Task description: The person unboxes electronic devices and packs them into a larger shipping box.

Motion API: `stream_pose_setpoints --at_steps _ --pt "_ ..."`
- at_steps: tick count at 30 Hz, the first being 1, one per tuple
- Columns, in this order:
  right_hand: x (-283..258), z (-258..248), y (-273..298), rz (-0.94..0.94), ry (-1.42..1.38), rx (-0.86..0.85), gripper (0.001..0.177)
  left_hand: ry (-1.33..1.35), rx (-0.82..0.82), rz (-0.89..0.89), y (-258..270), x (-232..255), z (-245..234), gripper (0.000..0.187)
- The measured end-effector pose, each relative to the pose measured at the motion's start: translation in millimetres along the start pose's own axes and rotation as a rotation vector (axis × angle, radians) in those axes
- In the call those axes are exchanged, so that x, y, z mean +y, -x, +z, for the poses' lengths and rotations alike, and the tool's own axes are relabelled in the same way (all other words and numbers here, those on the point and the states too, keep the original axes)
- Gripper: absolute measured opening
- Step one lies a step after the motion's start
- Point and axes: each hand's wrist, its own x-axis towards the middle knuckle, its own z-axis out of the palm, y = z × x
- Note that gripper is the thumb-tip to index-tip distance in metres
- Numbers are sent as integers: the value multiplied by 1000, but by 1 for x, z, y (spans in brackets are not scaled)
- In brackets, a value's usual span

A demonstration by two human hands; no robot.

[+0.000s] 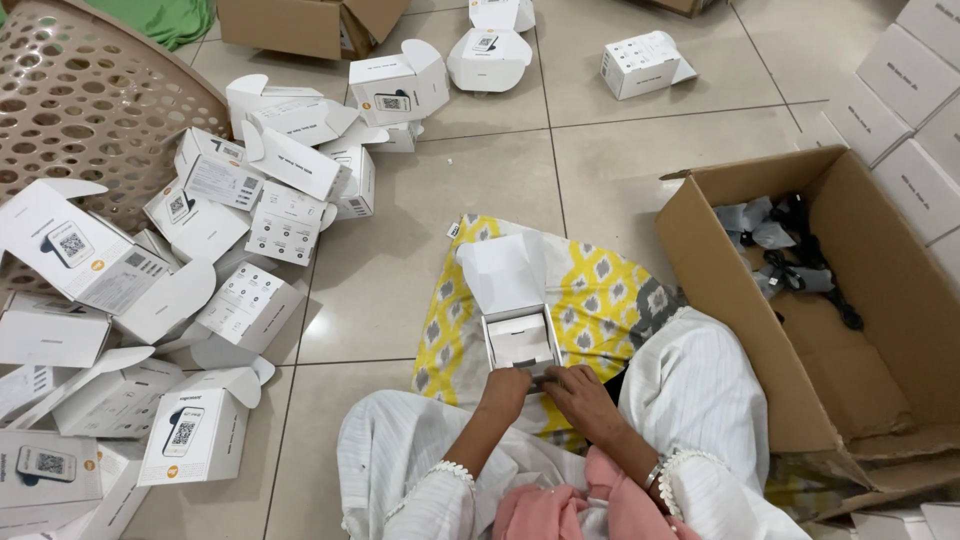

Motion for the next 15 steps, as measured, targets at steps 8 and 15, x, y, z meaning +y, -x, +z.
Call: stream_pose_setpoints --at_steps 8,15 --pt "19 -89 -19 240 -156 276 27 260 44 -24 -65 57 -150 23" --pt "109 -195 15 557 7 717 16 426 212 269 -175 173 -211 27"
